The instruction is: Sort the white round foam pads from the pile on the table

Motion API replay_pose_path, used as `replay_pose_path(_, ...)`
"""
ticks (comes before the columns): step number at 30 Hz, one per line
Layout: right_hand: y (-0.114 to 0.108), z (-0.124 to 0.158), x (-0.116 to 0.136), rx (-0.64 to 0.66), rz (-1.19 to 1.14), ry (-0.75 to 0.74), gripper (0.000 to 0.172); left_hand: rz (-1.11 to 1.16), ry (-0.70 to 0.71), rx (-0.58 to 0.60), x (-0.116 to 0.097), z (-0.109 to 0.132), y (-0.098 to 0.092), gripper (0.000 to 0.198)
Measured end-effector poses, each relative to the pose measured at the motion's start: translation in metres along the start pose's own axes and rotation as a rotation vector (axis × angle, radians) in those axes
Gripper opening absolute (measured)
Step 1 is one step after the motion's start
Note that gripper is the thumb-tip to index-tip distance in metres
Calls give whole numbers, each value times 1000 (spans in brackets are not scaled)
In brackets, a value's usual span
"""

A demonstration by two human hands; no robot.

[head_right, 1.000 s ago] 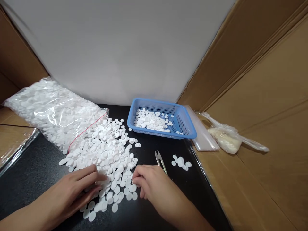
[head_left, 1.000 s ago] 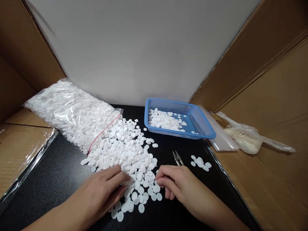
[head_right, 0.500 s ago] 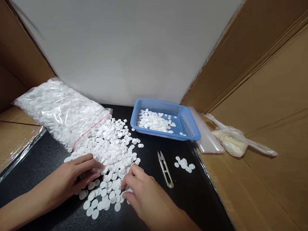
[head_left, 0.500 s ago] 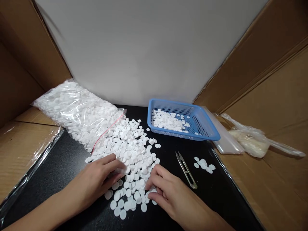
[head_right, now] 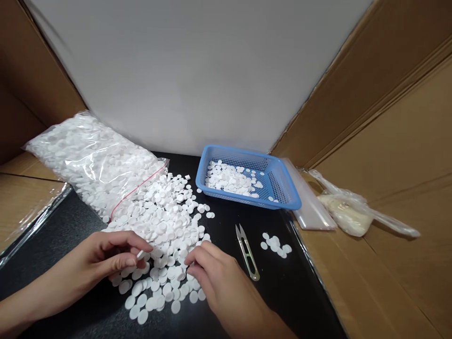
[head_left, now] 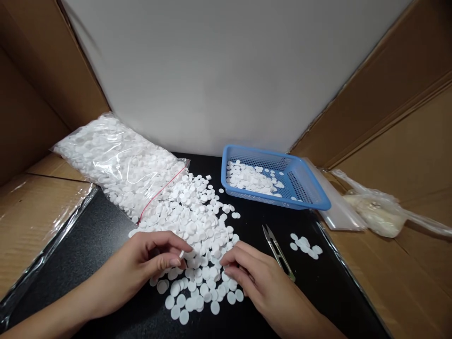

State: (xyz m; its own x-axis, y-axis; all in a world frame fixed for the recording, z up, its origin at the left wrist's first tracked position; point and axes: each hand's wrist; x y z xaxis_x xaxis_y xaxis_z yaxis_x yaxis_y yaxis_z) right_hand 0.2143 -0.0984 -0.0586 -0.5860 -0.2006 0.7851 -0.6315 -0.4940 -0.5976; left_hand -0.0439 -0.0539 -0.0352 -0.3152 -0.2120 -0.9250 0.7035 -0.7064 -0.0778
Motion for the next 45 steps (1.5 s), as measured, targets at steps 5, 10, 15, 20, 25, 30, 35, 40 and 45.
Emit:
replay_pose_path(5, 6, 0, 3, -135, -15, -124, 14, 352, -55, 49, 0, -2, 10, 32)
replay_pose_path(10, 16, 1, 10, -203, -169, -267, 14, 400, -71, 88, 3, -8, 23, 34)
replay_pose_path(15, 25, -3, 17, -188, -217, -349, 15, 353, -104, 134, 2, -10, 33, 37)
replay_pose_path(20, 24, -7, 22, -179, -460, -149, 9, 321, -109, 132, 1, -8, 34, 38)
replay_pose_path(25, 4, -5, 16, -91, -1021, 15, 14, 421, -92, 4, -2, -5, 29, 25)
replay_pose_path(30, -6, -3, 7, -93, -751, 100, 7, 494, 9, -103, -9, -4, 17, 23)
replay_pose_path(35, 11, -7, 10, -30, -148, 77, 7, 25, 13, -128, -6, -1, 10, 36)
replay_pose_path(40, 16, -8, 7, 16, -32, 30, 14, -586, 63, 31, 5, 1, 17, 13)
replay_pose_path(45, 9, -5, 7, 45, -108, 64, 13, -876, 64, 53, 16, -2, 20, 11)
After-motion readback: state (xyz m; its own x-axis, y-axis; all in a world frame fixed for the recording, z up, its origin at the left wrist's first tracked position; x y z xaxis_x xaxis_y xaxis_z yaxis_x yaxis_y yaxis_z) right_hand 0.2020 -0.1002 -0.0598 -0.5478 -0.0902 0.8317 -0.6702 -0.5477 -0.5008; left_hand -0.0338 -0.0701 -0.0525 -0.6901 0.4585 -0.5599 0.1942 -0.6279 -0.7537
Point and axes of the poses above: each hand's wrist, its own z-axis away from the middle knuckle, its own y-axis out of the palm, x = y × z, and after that the axes turned 11 degrees about x, right-handed
